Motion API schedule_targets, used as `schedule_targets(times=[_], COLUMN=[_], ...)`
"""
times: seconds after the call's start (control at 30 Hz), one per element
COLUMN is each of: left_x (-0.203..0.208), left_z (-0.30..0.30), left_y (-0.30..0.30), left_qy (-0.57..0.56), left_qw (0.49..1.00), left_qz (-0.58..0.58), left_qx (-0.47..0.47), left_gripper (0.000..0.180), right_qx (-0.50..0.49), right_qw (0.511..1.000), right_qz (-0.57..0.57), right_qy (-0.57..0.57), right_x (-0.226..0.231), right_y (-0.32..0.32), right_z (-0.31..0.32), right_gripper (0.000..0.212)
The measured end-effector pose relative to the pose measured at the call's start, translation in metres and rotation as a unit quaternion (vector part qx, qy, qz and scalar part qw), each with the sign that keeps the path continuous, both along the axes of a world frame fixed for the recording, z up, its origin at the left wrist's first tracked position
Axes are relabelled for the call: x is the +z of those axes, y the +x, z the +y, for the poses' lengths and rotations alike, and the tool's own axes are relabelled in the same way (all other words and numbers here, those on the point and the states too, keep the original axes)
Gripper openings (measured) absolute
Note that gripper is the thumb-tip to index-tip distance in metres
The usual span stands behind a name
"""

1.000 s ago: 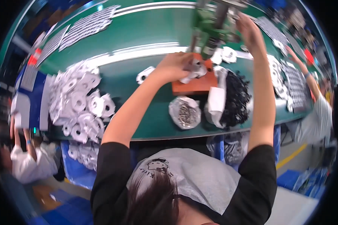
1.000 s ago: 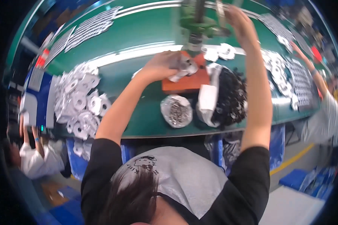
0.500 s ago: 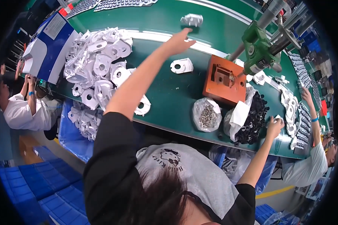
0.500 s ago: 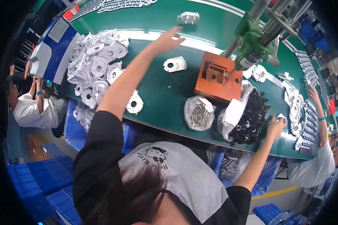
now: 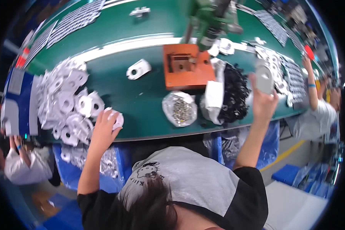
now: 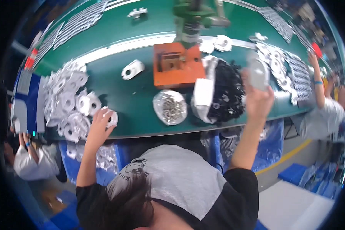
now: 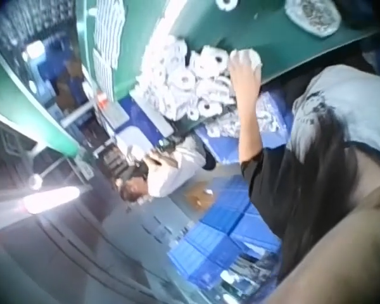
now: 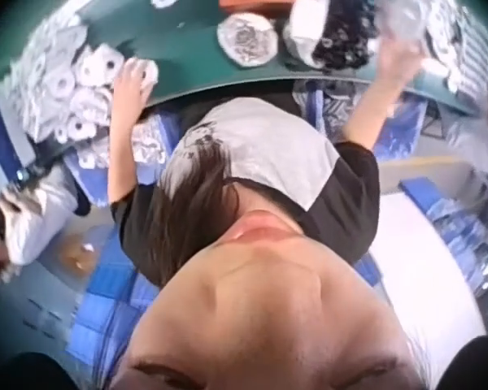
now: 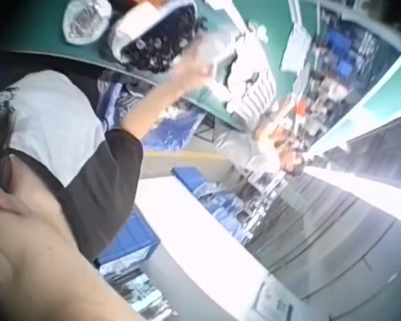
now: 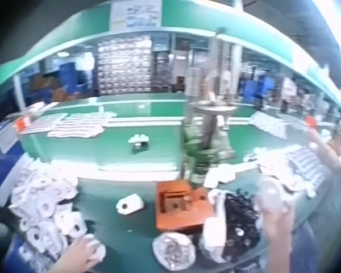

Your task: Assembling white plastic components using a manual press machine on an industrial assembly line.

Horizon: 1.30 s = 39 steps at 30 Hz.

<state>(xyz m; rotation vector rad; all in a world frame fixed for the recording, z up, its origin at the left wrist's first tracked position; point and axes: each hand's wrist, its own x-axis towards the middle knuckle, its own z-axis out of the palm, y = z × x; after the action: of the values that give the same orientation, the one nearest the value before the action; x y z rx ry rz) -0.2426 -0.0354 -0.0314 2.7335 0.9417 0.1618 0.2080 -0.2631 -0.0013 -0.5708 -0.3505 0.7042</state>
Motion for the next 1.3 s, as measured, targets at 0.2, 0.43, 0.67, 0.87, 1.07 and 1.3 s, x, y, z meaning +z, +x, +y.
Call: schedule_targets(times=[0.2, 0.43, 0.67, 0.87, 1.07, 1.3], left_x=[-0.003, -0.008, -0.022, -0.005, -0.001, -0.015], left_z=[0.000, -0.005, -0.011, -0.042, -0.060, -0.067], left_y=[0.055, 0.076, 0.065, 0.126, 0.140, 0.151], left_qy=[-0.142, -0.028, -0.245, -0.625, -0.469, -0.370], left_qw=[0.946, 0.994, 0.923, 0.486, 0.613, 0.690], left_qz=[-0.280, -0.072, -0.296, -0.597, -0.624, -0.610], left_qx=[0.082, -0.075, 0.025, 0.128, 0.121, 0.117], left_gripper=[0.034, 0.071, 0.059, 0.031, 0.029, 0.030], right_qx=[0.166, 0.225, 0.159, -0.004, -0.015, -0.027], right_qw=[0.981, 0.922, 0.895, 0.763, 0.792, 0.801], right_qz=[-0.064, -0.274, -0.368, -0.621, -0.554, -0.533], right_qy=[-0.078, -0.159, -0.197, -0.181, -0.257, -0.270], right_x=[-0.010, -0.026, -0.059, -0.042, -0.050, -0.049], right_y=[-0.114, -0.187, -0.205, -0.212, -0.211, -0.209], right_z=[0.057, 0.070, 0.076, 0.094, 0.094, 0.088], right_gripper=[0.062, 0.063, 0.063, 0.065, 0.059, 0.056])
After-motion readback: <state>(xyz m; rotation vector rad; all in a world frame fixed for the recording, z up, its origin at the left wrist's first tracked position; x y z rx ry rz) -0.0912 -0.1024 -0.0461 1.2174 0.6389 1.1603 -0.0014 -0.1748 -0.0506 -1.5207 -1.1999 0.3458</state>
